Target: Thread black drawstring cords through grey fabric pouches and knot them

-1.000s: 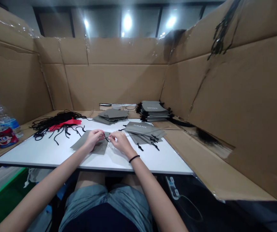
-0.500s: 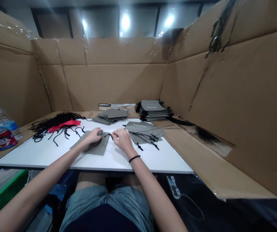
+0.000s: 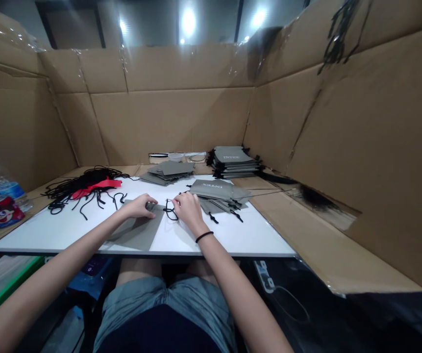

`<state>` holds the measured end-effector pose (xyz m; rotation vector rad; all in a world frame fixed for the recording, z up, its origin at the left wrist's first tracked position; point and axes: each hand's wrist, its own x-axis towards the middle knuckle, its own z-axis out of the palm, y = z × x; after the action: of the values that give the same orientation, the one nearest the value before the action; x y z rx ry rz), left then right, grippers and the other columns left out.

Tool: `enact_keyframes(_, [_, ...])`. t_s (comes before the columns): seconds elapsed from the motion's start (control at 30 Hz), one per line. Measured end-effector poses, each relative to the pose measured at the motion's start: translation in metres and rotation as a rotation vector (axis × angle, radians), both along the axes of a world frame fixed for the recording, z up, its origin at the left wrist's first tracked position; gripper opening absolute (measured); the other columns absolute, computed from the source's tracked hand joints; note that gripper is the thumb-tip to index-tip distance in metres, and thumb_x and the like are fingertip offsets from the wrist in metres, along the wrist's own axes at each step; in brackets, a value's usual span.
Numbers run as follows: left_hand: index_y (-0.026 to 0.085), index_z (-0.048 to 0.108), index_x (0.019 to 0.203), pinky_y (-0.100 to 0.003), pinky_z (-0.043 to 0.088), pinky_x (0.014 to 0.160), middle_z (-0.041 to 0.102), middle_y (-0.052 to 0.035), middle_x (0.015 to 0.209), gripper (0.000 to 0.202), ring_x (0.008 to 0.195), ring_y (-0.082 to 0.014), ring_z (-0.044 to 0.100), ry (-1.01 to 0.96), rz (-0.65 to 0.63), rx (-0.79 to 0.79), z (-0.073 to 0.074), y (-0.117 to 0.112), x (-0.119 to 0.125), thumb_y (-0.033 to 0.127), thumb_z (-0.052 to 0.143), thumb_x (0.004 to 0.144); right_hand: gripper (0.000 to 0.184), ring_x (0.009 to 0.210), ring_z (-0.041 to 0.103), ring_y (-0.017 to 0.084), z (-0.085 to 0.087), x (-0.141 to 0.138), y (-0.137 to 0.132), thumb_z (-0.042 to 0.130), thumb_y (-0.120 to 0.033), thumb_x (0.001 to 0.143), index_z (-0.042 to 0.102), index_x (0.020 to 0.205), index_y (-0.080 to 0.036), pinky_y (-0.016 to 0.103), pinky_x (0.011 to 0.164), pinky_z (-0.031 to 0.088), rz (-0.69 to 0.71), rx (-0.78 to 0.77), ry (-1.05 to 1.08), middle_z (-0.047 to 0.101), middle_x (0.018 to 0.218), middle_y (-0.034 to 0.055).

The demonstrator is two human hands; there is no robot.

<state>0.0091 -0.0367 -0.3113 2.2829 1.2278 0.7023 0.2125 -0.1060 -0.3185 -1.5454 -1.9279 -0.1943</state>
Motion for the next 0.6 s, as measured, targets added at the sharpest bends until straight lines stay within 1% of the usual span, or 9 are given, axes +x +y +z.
enact_keyframes(0.1, [0.019,0.072,0.092,-0.028,0.043,0.070,0.064,-0.0041,0.082,0.059,0.081,-0.0257,0.060,-0.012,-0.014,-0.032,0.005,-0.007,0.000,0.024,0.083,0.034,0.020,0.086,0.054,0.021,0.001,-0.002,-0.003,0.054,-0.024,0.089,0.070,0.079,-0.019,0.032,0.075,0.029,0.029,-0.033,-0.015,0.068,0.082,0.0074])
enact_keyframes(0.17, [0.020,0.072,0.096,-0.026,0.043,0.067,0.063,-0.0014,0.077,0.063,0.077,-0.0237,0.060,-0.035,-0.032,-0.072,0.008,-0.008,0.001,0.020,0.082,0.034,0.020,0.084,0.055,0.020,0.000,-0.002,-0.004,0.055,-0.024,0.088,0.070,0.077,-0.019,0.031,0.075,0.030,0.062,-0.039,-0.028,0.068,0.079,0.0070])
enact_keyframes(0.27, [0.020,0.072,0.085,-0.025,0.042,0.065,0.063,0.0001,0.073,0.051,0.075,-0.0223,0.059,-0.041,-0.078,-0.121,0.007,-0.005,0.003,0.019,0.080,0.035,0.019,0.080,0.055,0.019,-0.002,-0.002,-0.004,0.056,-0.024,0.088,0.070,0.076,-0.019,0.031,0.074,0.031,0.115,-0.043,-0.042,0.067,0.076,0.0065])
enact_keyframes(0.37, [0.018,0.071,0.077,-0.025,0.041,0.063,0.065,-0.0008,0.074,0.037,0.073,-0.0204,0.059,-0.060,-0.122,-0.169,0.000,-0.001,0.004,0.021,0.078,0.041,0.019,0.079,0.055,0.019,-0.004,-0.002,-0.002,0.057,-0.024,0.087,0.070,0.075,-0.019,0.031,0.075,0.032,0.145,-0.055,-0.046,0.067,0.074,0.0061])
enact_keyframes(0.5, [0.016,0.067,0.073,-0.024,0.037,0.054,0.063,0.0005,0.064,0.024,0.057,-0.0144,0.054,-0.231,-0.116,-0.222,-0.015,0.000,0.004,0.028,0.074,0.053,0.019,0.078,0.056,0.019,-0.006,-0.001,0.000,0.057,-0.022,0.086,0.070,0.073,-0.019,0.032,0.075,0.032,0.154,-0.078,-0.039,0.068,0.074,0.0059])
enact_keyframes(0.6, [0.015,0.062,0.069,-0.023,0.034,0.050,0.062,0.0009,0.059,0.024,0.050,-0.0117,0.051,-0.350,-0.113,-0.308,-0.019,-0.003,0.004,0.028,0.074,0.053,0.019,0.077,0.056,0.019,-0.006,-0.002,0.000,0.057,-0.023,0.086,0.070,0.073,-0.019,0.031,0.074,0.033,0.162,-0.079,-0.018,0.069,0.074,0.0061])
